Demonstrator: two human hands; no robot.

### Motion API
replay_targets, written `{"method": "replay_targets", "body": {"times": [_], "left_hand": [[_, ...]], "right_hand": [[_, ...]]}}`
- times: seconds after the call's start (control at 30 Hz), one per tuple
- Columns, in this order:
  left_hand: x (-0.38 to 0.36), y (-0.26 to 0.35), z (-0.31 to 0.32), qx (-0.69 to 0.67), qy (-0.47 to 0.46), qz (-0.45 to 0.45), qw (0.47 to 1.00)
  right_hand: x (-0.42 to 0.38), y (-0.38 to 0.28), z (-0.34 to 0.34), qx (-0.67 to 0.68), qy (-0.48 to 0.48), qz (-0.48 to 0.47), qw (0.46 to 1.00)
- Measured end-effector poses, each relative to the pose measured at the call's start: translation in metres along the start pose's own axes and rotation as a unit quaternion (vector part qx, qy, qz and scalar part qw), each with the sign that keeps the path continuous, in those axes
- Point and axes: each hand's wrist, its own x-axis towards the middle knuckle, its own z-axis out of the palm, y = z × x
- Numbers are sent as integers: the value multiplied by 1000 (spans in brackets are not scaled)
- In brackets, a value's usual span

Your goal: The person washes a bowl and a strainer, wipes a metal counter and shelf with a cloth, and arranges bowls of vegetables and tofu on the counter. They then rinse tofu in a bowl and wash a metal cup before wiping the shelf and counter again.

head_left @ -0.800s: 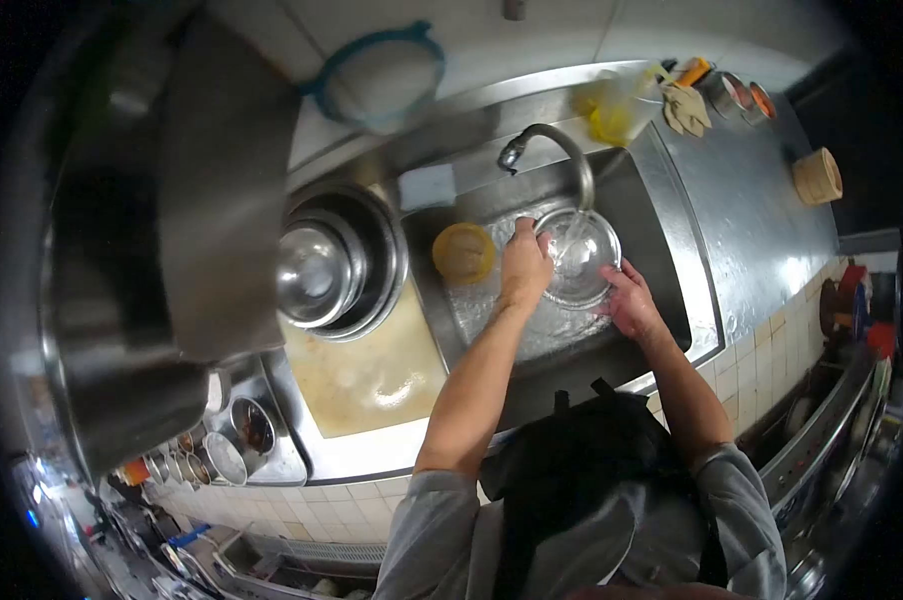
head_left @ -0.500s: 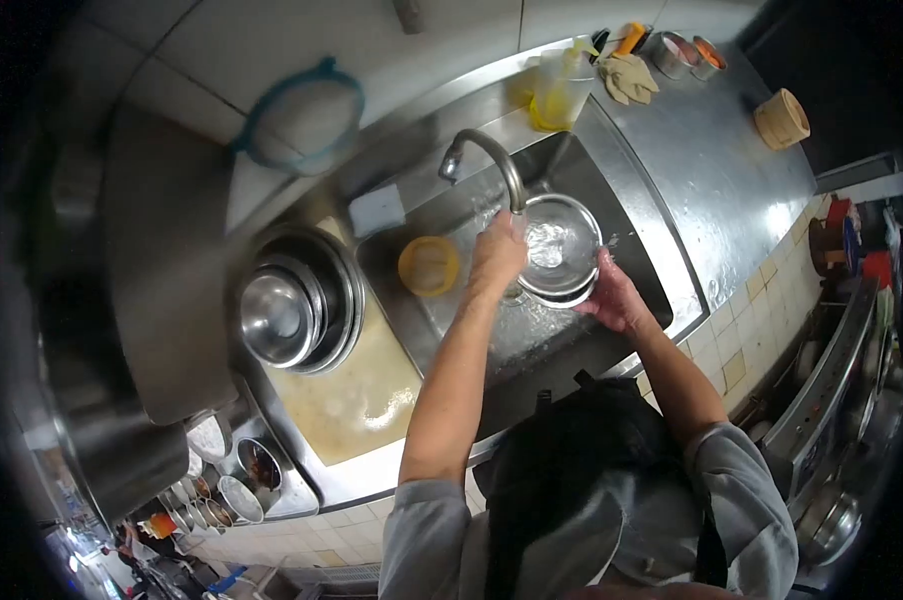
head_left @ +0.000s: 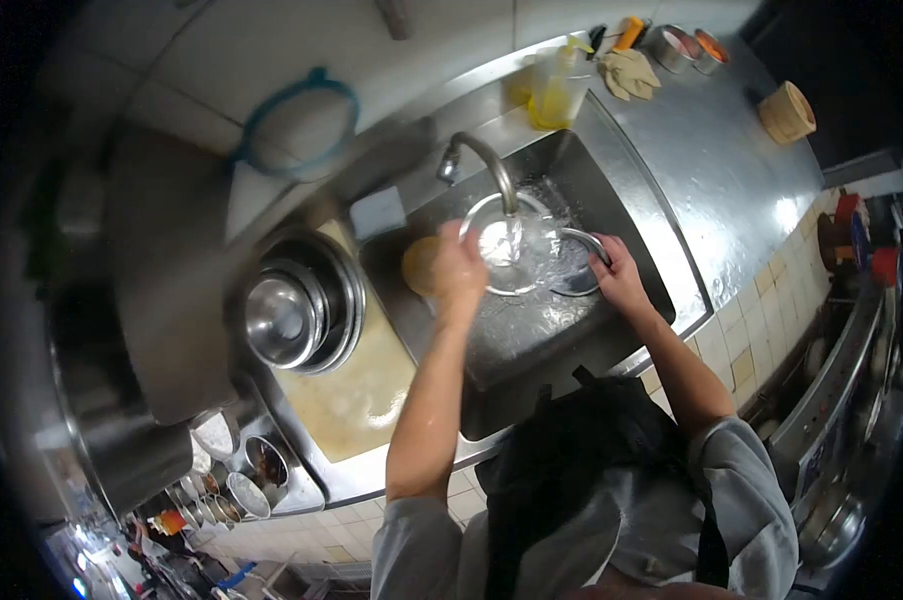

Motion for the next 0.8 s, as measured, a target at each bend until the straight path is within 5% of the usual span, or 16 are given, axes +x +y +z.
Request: {"method": "replay_targets", "body": {"times": [0.17,0.37,0.53,0.7,0.73,0.8], "left_hand": [[-28,-17,-33,-31,8,2,999],[-52,-29,-40,-23,-24,-47,998],[-78,-38,-16,-37,-51,-40,997],[-88,-31,-11,-64,-87,-193,975],[-91,-33,-9,-122,-34,-215,968],[-92,-29,-8,-156,-34,-211,964]], "right_hand": [[2,-14,-21,-57,24,-82,995],[3,-70,-43,-129,-67,-78,986],[1,-77,-23,-64,-55,-106,991],[2,-89,10,-33,-80,-98,991],[3,-93,18,-23,-91,-71,993],[6,-100,34,-31,-105,-53,993]]}}
